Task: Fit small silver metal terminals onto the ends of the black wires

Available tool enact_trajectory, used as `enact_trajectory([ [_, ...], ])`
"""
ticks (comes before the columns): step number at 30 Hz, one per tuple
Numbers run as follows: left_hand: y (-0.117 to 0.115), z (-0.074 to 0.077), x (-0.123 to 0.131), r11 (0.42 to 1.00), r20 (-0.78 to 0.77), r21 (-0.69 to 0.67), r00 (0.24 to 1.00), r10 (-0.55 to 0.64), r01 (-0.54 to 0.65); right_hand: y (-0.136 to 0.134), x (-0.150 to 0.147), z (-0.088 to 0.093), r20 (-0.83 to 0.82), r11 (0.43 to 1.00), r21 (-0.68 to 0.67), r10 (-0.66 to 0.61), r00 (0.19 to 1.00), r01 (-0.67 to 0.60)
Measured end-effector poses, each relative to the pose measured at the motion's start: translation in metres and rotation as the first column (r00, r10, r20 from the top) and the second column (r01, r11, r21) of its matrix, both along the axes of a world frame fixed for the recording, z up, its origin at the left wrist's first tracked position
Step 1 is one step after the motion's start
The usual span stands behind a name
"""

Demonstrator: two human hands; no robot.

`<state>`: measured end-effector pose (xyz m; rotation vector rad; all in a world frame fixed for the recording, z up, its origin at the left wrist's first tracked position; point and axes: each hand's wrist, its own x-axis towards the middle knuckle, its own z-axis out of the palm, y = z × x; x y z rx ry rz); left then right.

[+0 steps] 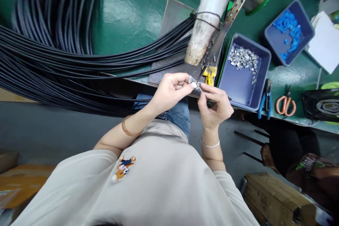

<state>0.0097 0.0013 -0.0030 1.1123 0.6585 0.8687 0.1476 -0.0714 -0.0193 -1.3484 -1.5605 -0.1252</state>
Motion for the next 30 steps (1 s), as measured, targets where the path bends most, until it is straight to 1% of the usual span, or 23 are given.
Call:
enact_trajectory([
  [4, 0.001, 0.0, 0.0, 0.999, 0.0, -0.047, 1.0, -0.012, 0.012, 0.0, 0.001, -0.003, 0.052, 1.0, 0.029, -0.006, 0.999, 0.004],
  [9, 0.003, -0.001, 0.001, 0.999, 0.02, -0.049, 1.0, -0.017, 0.018, 0.003, 0.0, -0.004, 0.033, 0.996, 0.084, 0.002, 0.999, -0.005],
  [13, 0.004, 0.0, 0.002, 0.999, 0.041, -0.031, 0.999, -0.014, 0.015, 0.004, 0.0, -0.003, 0.065, 0.997, 0.07, -0.02, 0.998, 0.015],
  [20, 0.007, 0.001, 0.004, 1.0, 0.059, -0.016, 0.998, -0.001, 0.002, 0.007, -0.002, 0.0, 0.043, 0.997, 0.073, -0.037, 0.998, 0.034],
  [24, 0.007, 0.0, 0.005, 1.0, 0.069, 0.005, 0.998, 0.008, -0.008, 0.009, -0.002, 0.0, 0.038, 0.998, 0.062, -0.028, 0.999, 0.025],
  [30, 0.007, 0.001, 0.005, 0.999, 0.039, 0.02, 0.999, 0.026, -0.027, 0.012, -0.002, 0.002, 0.034, 0.998, 0.059, -0.01, 0.999, 0.008],
])
